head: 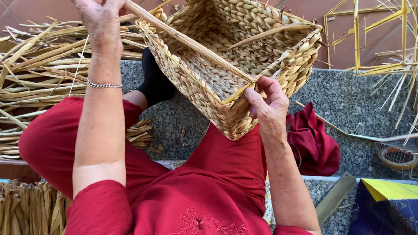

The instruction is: The person weaves a rectangular basket using dried palm leaves. They interlace the leaves by hand, tucking and pulling strands to form the basket's sides and rim.

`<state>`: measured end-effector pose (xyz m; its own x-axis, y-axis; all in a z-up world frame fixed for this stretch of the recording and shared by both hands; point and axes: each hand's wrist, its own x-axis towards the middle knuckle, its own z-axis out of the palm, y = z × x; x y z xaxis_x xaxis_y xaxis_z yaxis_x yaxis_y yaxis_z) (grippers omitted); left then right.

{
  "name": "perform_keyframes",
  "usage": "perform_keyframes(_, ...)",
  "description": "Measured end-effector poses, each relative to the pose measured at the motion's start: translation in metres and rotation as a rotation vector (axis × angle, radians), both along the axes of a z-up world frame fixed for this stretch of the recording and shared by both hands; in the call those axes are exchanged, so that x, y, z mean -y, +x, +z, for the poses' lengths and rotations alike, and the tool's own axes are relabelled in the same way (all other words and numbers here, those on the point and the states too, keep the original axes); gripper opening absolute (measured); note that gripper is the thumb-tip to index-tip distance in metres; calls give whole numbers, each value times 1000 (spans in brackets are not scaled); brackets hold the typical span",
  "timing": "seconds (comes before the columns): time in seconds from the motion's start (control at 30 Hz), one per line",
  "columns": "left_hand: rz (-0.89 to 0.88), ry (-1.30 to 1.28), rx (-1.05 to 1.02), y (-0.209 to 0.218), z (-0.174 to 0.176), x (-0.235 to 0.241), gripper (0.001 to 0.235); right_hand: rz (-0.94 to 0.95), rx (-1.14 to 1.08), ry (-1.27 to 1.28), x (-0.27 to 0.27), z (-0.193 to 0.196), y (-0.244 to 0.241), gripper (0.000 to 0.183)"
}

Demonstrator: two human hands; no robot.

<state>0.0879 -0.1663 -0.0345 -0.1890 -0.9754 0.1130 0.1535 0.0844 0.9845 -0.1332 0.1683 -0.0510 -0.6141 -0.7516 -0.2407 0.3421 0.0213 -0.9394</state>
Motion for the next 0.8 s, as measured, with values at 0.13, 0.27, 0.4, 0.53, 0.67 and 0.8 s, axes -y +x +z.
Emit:
perform_keyframes(0.13,-339,1,220,26,8,15,66,-16,-2,-15,3,-7,0,28)
perform_keyframes(0.27,-189,-746,901,51,3,27,59,-42,1,-6,5,-11,2,26)
perform_keyframes(0.4,-10,-721,1077,36,8,34,27,-14,33,-14,1,-9,-1,28)
perform_keyframes(0.53,-302,310,159,-14,26,-10,49,5,65,-68,-3,-10,-1,31)
perform_keyframes(0.67,-523,657,113,-82,32,-85,52,-12,41,-32,-1,-16,0,32)
perform_keyframes(0.8,-825,639,186,-113,33,-127,24,-63,14,-51,2,-22,3,32)
